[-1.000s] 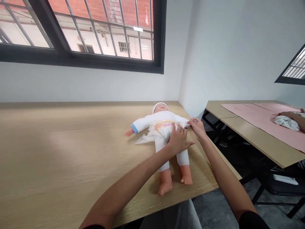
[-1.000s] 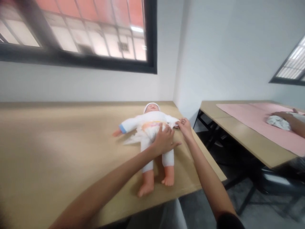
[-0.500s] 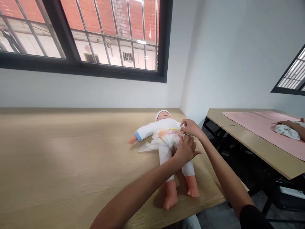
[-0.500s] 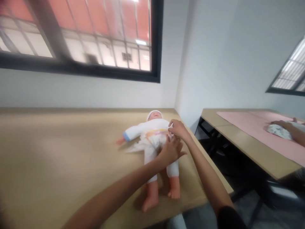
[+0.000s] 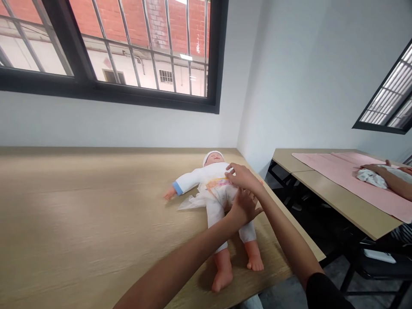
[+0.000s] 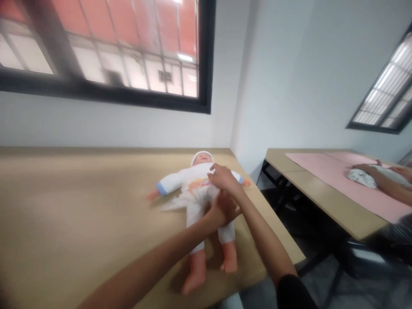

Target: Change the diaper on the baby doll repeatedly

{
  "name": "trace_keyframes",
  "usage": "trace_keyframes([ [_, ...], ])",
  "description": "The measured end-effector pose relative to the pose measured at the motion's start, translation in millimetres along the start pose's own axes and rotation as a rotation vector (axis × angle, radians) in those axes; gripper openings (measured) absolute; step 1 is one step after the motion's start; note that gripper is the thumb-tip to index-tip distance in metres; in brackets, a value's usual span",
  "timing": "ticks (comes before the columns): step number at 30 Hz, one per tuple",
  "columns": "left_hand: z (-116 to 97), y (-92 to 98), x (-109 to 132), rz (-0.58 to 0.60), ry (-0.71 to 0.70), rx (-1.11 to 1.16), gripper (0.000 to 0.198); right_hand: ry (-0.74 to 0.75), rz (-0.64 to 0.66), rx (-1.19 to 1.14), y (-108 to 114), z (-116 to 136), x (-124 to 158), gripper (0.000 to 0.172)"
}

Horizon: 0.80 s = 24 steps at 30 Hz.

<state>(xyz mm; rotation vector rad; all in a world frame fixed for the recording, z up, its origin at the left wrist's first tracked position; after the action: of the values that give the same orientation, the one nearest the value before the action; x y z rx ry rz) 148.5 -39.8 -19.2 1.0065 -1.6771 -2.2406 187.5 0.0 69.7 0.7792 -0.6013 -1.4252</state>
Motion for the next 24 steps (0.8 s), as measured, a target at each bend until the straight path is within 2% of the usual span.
trace_keyframes([
  [4, 4.1, 6.0, 6.5, -0.048, 0.055, 0.041, 0.054, 0.157, 0.087, -0.366, 19.5, -1.2, 0.7, 0.023],
  [6, 5.5, 6.6, 8.8, -0.052, 0.056, 0.025, 0.058, 0.239, 0.063, -0.423, 33.1, -2.5, 1.9, 0.026],
  [9, 7.6, 7.2, 9.7, -0.049, 0.006, 0.003, 0.06, 0.337, 0.018, -0.252, 46.3, -9.1, 0.7, 0.02],
  [11, 9.4, 9.0, 8.9, -0.026, -0.017, -0.012, 0.062, 0.381, 0.088, -0.113, 45.4, -17.8, -4.6, 0.014],
  [14, 10.1, 13.3, 6.3, 0.02, -0.037, -0.052, 0.061, 0.412, 0.258, -0.002, 35.3, -33.6, -16.9, 0.018],
  [18, 6.7, 15.8, 2.9, 0.073, -0.073, -0.068, 0.053, 0.426, 0.386, 0.002, 25.4, -46.8, -28.2, 0.018],
  [22, 3.8, 15.2, 2.4, 0.107, -0.085, -0.066, 0.052, 0.401, 0.374, -0.031, 25.1, -50.2, -30.3, 0.008],
  [24, 3.2, 15.2, 2.8, 0.113, -0.089, -0.066, 0.051, 0.384, 0.37, -0.064, 25.5, -51.1, -30.4, 0.011],
])
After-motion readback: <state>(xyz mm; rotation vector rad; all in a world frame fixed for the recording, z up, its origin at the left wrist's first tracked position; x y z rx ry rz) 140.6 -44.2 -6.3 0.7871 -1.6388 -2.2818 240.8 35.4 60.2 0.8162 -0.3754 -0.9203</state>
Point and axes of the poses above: each hand's wrist, its own x-axis away from the middle knuckle, its own y-axis out of the back of the hand, z = x × y, the point moved 2 cm from there along -x, towards the middle knuckle, and after that the axes turned 3 degrees about z, right-handed, at the moved point
